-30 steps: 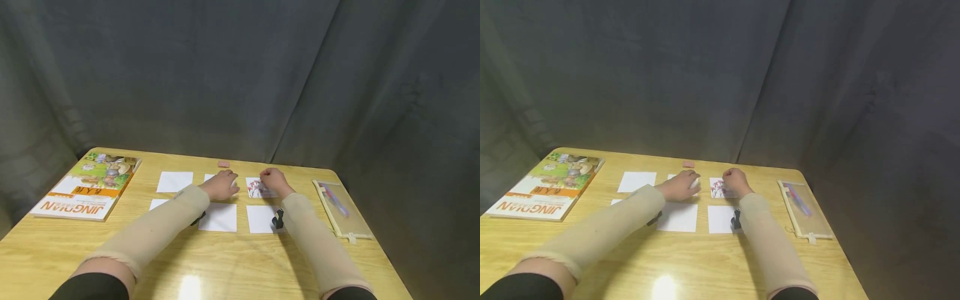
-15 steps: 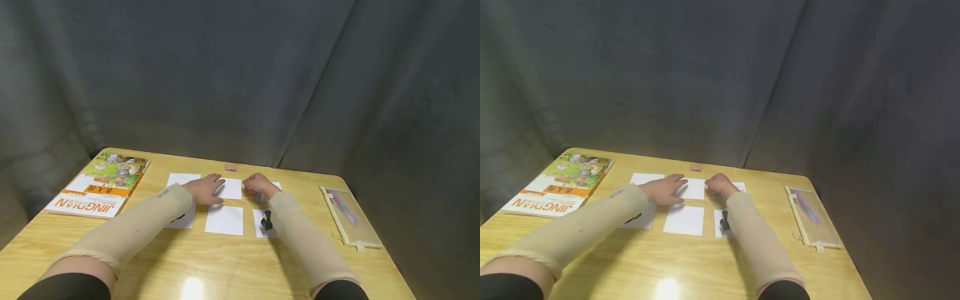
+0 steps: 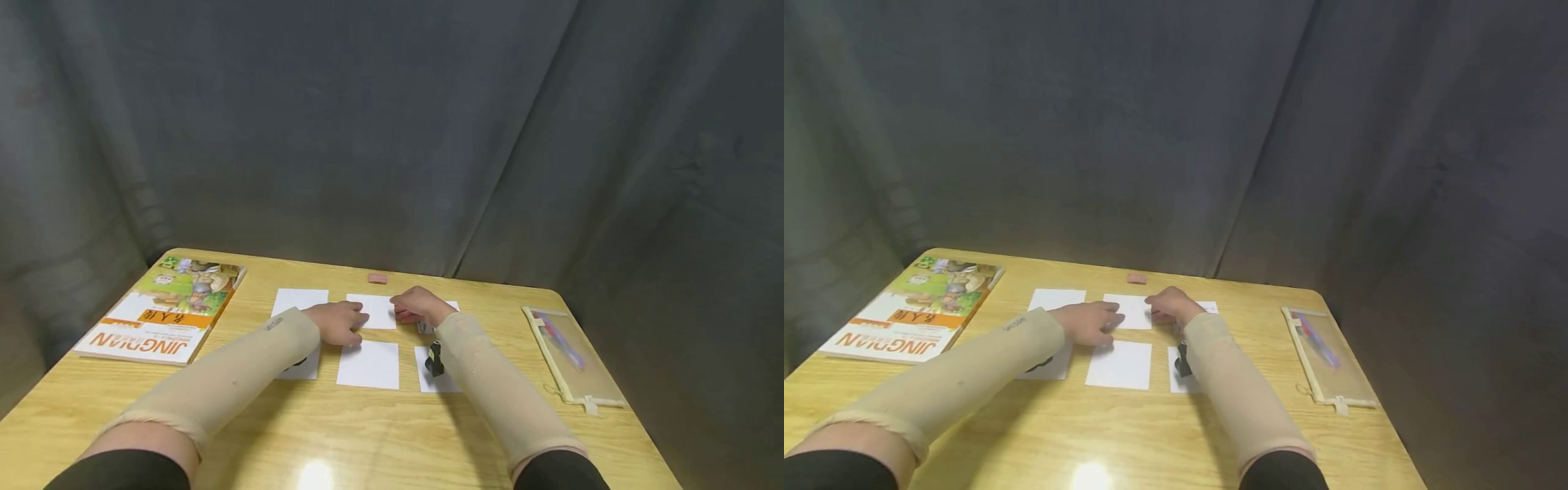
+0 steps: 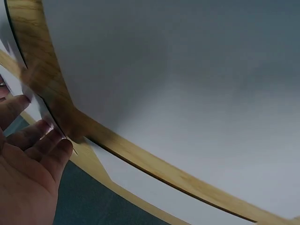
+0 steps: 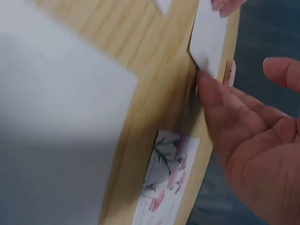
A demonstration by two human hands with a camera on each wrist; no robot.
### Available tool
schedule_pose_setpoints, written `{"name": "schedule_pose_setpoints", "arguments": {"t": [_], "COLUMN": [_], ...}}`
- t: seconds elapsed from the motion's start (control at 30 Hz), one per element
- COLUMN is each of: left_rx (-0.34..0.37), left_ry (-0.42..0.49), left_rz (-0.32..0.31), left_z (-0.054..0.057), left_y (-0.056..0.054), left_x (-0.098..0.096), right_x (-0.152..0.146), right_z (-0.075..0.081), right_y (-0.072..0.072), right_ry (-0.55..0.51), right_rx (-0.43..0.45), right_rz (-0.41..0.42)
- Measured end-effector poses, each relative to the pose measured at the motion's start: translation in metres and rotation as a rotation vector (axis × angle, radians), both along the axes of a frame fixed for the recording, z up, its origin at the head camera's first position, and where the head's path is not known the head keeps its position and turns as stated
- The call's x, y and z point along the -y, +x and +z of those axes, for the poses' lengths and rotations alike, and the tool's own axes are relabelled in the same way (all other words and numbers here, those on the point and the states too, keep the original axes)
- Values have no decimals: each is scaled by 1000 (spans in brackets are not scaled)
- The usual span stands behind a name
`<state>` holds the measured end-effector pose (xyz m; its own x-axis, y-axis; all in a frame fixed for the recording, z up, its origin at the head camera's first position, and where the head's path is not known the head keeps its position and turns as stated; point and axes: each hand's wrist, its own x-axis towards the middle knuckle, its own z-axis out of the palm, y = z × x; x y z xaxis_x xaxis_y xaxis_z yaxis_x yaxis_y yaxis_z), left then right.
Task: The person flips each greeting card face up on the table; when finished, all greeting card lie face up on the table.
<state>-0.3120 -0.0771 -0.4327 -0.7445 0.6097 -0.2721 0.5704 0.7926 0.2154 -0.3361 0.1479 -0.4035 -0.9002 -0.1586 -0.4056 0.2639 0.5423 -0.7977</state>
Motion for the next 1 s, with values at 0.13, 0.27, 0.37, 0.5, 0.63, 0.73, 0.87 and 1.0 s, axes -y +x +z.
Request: {"name": "schedule_pose_setpoints", "arguments": {"t": [0.13, 0.27, 0.37, 0.5, 0.63, 0.73, 0.87, 1.0], "left_rx": [6, 12, 10, 17, 19, 2, -48, -154], "left_ry": [14, 32, 49, 79, 92, 88, 68, 51], "left_rz": [6, 22, 36, 49, 51, 42, 16, -48], "left_z": [5, 9, 9, 9, 8, 11, 20, 25], "left_y": [3, 3, 2, 0, 0, 2, 6, 8], "left_x": [-3, -5, -5, -4, -1, 3, 13, 25], "right_x": [0, 2, 7, 12, 15, 14, 4, -9], "right_z": [-1, -7, -11, -16, -18, -17, -12, -8], "right_y": [-2, -4, -4, -2, 0, 1, 1, 1], "right_ry": [-93, -251, -317, -329, -351, -388, -458, -528], "right_rx": [24, 22, 12, -4, -6, -19, -36, -8], "right_rz": [-83, -192, -224, -257, -282, -279, -256, -223]}}
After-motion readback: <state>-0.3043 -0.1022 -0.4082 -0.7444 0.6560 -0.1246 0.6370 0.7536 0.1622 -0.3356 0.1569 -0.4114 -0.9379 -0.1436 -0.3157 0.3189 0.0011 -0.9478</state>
